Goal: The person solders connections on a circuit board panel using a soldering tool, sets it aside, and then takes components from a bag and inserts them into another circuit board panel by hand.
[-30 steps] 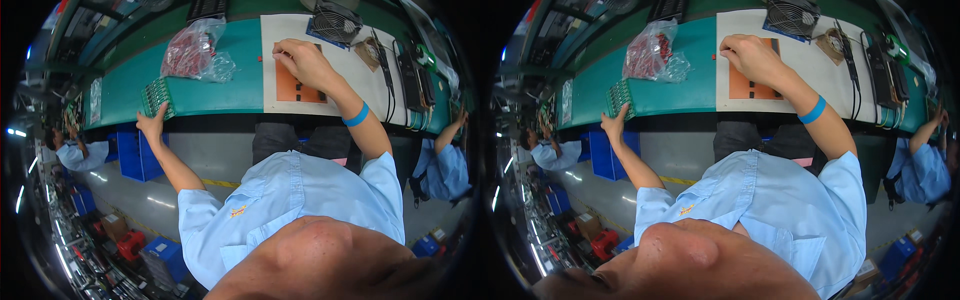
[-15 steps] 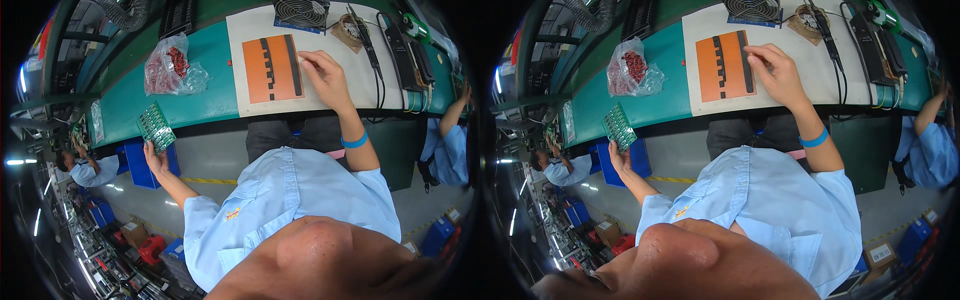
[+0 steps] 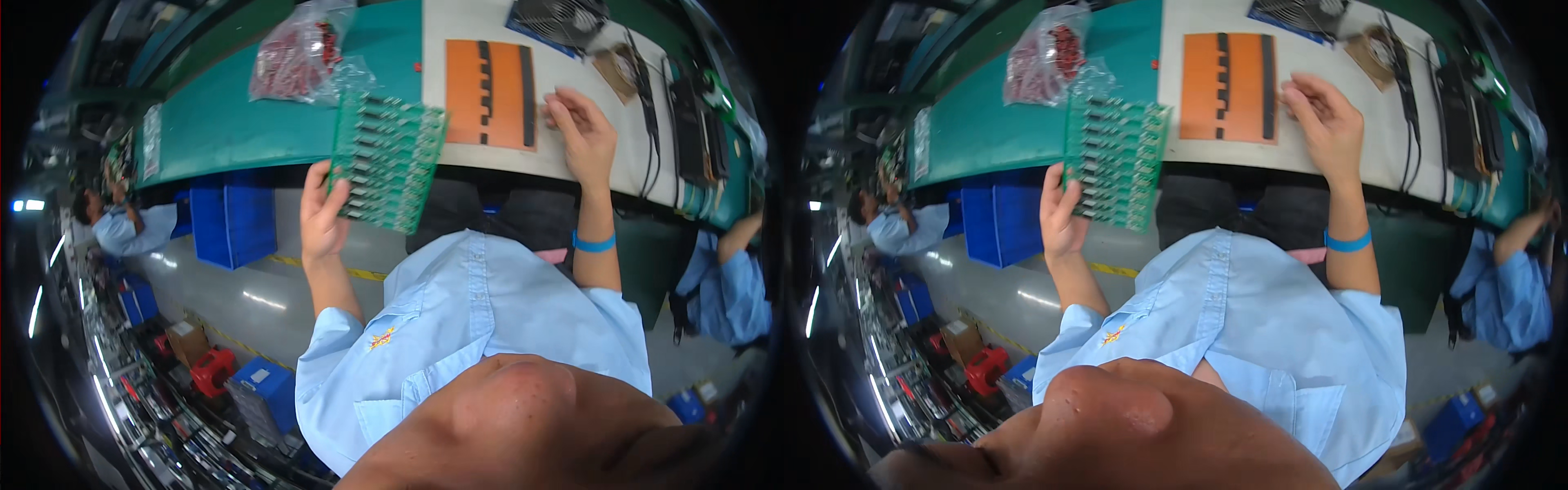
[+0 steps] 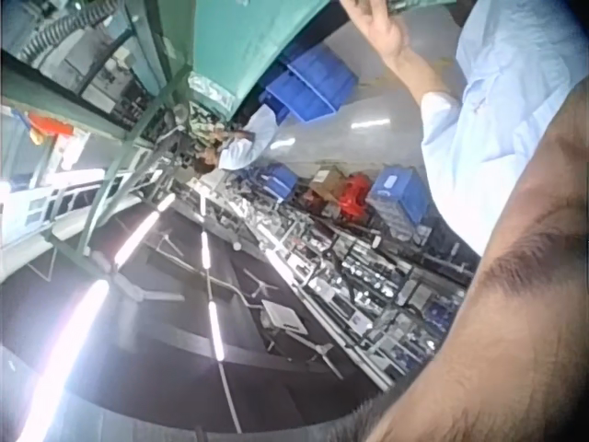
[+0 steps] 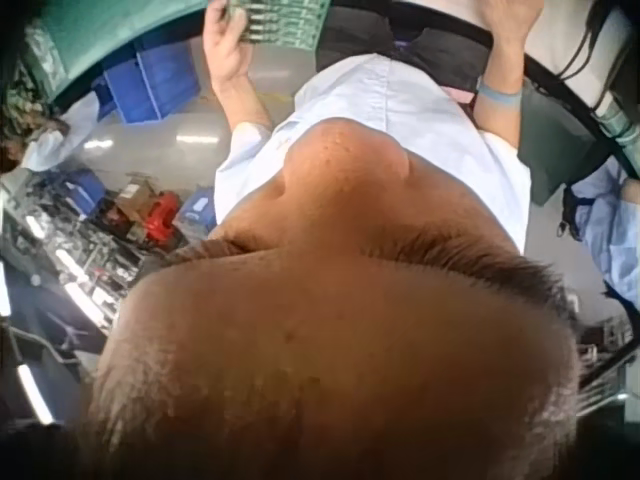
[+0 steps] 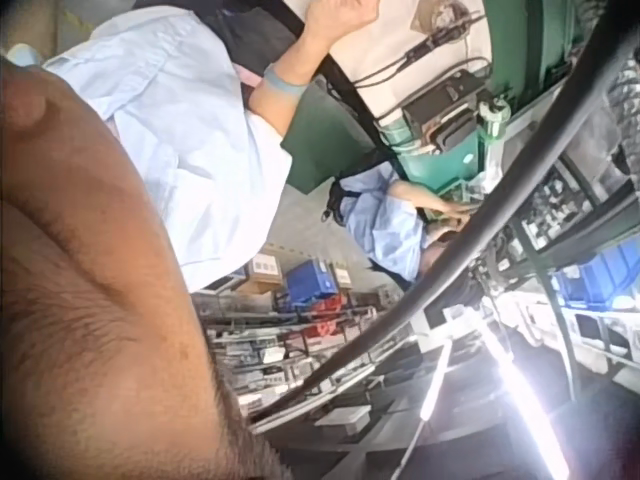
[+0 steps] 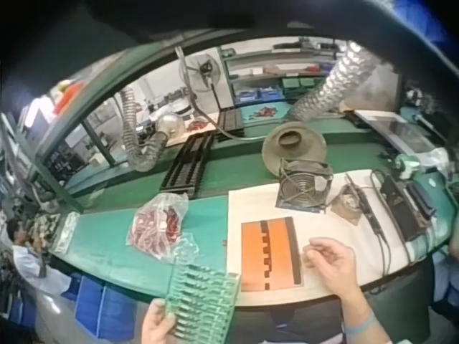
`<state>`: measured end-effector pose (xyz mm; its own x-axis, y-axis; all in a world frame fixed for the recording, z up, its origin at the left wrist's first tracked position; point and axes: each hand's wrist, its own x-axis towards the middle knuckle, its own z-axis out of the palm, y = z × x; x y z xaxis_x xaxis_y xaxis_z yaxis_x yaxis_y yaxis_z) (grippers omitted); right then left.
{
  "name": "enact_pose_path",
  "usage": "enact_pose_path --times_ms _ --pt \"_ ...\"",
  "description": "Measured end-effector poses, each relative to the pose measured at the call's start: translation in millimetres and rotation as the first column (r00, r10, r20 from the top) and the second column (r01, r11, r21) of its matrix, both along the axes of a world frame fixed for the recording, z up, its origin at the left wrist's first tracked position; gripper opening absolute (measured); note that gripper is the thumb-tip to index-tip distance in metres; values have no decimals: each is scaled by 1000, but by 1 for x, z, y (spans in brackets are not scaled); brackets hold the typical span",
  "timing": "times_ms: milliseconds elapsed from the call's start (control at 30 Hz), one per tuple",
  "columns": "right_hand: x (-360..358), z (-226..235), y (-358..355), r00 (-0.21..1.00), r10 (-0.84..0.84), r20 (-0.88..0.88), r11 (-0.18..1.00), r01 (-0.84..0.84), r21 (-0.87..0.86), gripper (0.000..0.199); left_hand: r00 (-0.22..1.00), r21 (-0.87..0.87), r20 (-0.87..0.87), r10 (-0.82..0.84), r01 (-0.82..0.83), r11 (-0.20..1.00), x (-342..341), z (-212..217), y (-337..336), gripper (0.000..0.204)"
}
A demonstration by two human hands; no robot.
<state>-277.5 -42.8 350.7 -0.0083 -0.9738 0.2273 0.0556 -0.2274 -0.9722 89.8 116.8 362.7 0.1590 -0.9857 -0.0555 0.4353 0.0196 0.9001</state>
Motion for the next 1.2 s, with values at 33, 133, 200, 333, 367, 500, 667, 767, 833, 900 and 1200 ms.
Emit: enact_pose_path --times_ms 33,133,200,333,367,500,667,767,833,900,1200 --pt "0 3 4 998 -4 64 999 2 42 19 996 -23 -33 -86 86 996 -14 -3 -13 36" --pt "-12 6 15 999 -47 27 998 46 31 20 972 12 -93 -216 218 976 -47 -8 -45 36" --pt "-22 8 20 999 -49 14 999 49 1 20 944 24 -126 -305 311 950 -63 -14 -61 36" --pt "-41 9 42 999 -38 28 999 38 1 23 945 20 -133 -299 304 953 -87 -25 -66 41" --pt "-43 11 47 999 -17 39 1000 17 -5 24 951 14 -127 -282 286 958 -91 -26 -65 43" --pt "-30 22 53 998 36 45 998 -33 -54 27 964 57 -95 -248 254 965 -108 -18 -65 47" --pt "-17 18 46 989 111 101 993 -106 -57 28 973 93 -68 -220 226 970 -105 -22 -62 50" --pt "-15 16 45 981 131 143 991 -126 -44 29 971 82 -85 -222 229 970 -102 -26 -60 51" --pt "-15 15 45 972 136 193 991 -133 -27 29 965 48 -126 -231 239 970 -100 -29 -58 53" --pt "-14 15 46 966 136 220 991 -136 -18 29 961 31 -145 -238 244 969 -100 -29 -57 54" --pt "7 23 47 998 23 -66 989 -32 -145 30 924 -59 -171 -342 337 940 -128 -31 -48 75"
